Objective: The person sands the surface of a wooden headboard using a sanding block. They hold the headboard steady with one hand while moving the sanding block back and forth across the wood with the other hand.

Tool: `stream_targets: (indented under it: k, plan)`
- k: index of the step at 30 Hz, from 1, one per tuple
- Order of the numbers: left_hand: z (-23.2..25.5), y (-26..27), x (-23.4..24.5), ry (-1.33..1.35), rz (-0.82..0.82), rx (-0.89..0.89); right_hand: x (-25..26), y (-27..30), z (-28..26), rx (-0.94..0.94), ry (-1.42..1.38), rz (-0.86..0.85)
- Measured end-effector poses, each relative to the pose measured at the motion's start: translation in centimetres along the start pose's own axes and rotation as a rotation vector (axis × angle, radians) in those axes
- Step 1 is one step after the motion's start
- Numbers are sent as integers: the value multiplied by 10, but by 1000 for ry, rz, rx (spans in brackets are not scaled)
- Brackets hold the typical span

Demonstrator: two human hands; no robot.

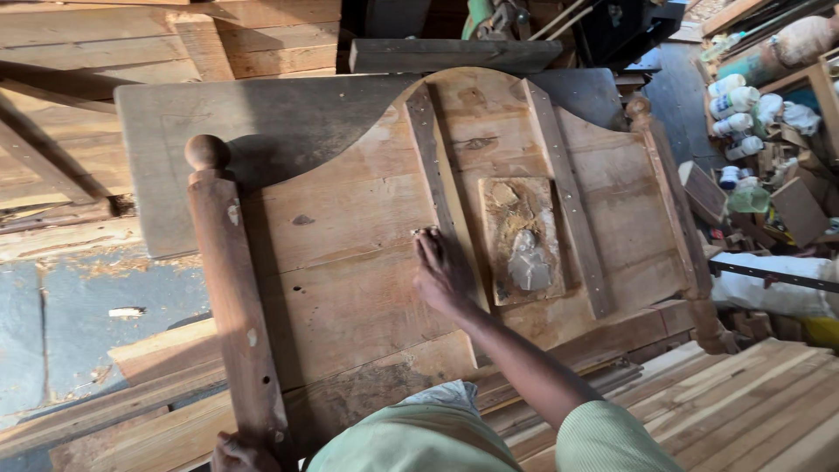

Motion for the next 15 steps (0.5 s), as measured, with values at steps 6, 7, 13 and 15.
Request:
stream_targets:
  k: [6, 7, 13, 15]
  plan:
    - [-9, -2, -10, 189, -55, 3, -30, 27, 7, -3, -176, -137]
    - [-3, -1, -5, 149, -52, -41, -28, 31, 9, -4, -214, -180]
    - [25, 2, 14, 73, -84, -26, -12, 24, 36, -55, -185, -765]
    - [33, 5, 20, 16, -89, -11, -1, -8, 37, -31, -212, -653]
Point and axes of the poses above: each hand's wrist, its own y-axis away from the middle knuckle, its own x-axis out of the back of the hand, z = x × y, the point moved 8 cm from there along -y, towards the middle knuckle, and after that the axes turned 4 degrees about -y, right-handed, at the moved point
